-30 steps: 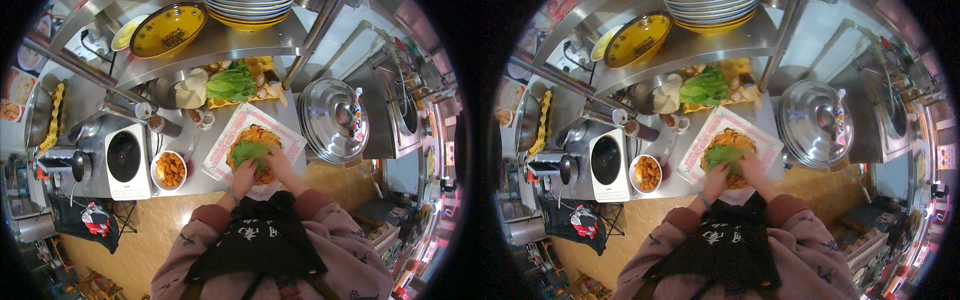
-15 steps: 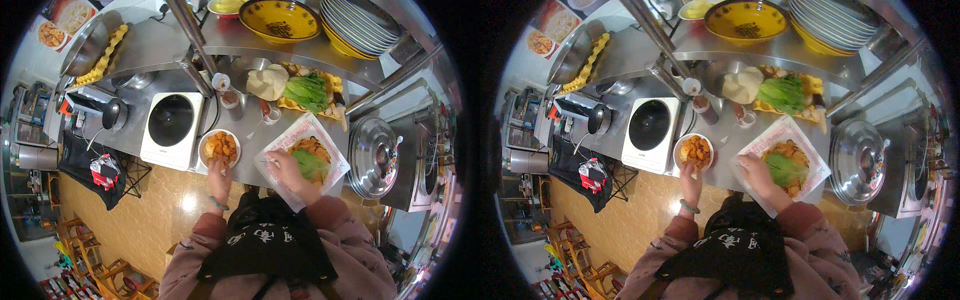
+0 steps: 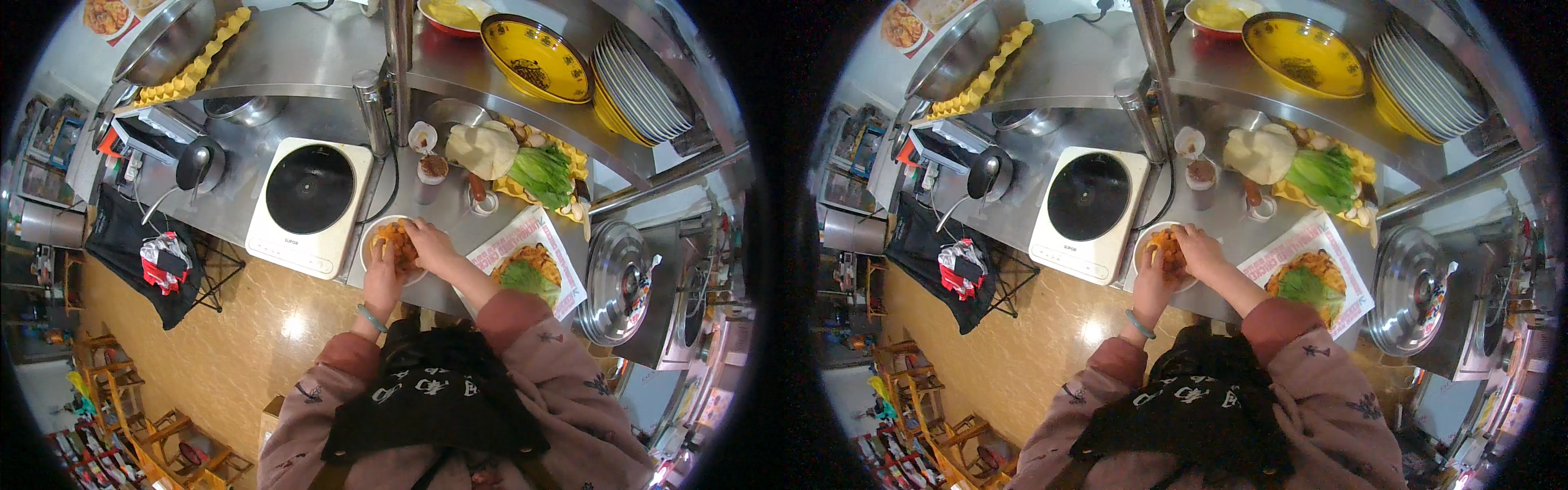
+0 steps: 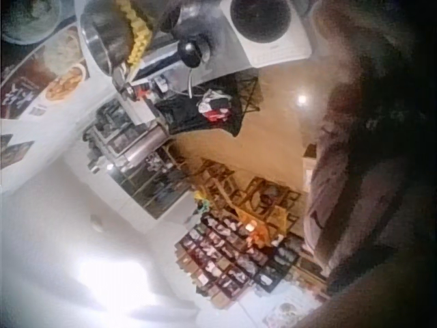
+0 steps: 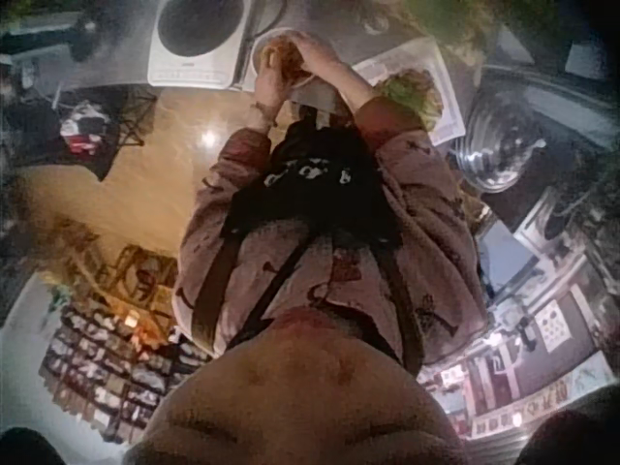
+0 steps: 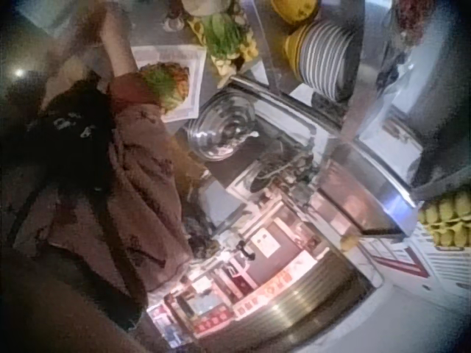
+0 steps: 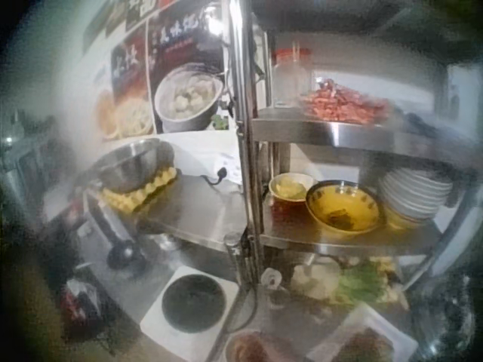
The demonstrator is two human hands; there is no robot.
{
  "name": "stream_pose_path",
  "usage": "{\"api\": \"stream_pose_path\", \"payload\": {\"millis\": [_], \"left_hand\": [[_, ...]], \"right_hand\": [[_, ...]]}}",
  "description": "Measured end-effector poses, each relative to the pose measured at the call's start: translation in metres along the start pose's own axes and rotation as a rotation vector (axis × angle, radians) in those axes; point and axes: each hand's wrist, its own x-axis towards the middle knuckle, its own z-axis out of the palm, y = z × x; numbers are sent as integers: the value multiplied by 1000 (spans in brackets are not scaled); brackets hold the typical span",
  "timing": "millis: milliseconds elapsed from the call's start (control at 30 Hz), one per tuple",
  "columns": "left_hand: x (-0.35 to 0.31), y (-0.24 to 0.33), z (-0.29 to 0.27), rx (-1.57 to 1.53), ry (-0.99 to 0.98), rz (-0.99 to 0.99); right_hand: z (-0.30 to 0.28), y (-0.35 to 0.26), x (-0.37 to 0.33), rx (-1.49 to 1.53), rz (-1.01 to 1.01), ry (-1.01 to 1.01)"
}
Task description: The person assembles a food wrap by placing a thin flatbread on a paper sheet, spreading sauce with a brush, adding lettuce and fried items, then folding the paper around the contents. The process is repeated for a second wrap.
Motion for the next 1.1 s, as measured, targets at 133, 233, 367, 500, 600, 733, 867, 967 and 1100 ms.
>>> {"api": "stream_pose_path", "payload": {"millis": [133,233,367,500,600,733,867,967,1100], "left_hand": [[11,-9,1,0,-16,129],[16,-9,-2,65,-156,81],[19,-6,-5,91,-207,32],[18,-5,-1,27,-183,43],[16,-7,2,-33,-114,106],[12,-8,6,-79,-68,125],[9,-6,10,-40,-41,132],[9,-7,12,-124,-40,86],[7,-3,13,-98,-2,107]], "right_hand": [[1,-3,0,-56,47,-88],[2,-2,-1,-74,39,-125],[7,-1,0,-9,107,-86],[10,0,2,-61,175,-135],[10,-1,2,-42,172,-113],[9,-1,1,-50,173,-161],[11,-1,-1,-27,124,-81],[15,0,-3,-51,189,-110],[18,1,-4,-36,143,-29]]}}
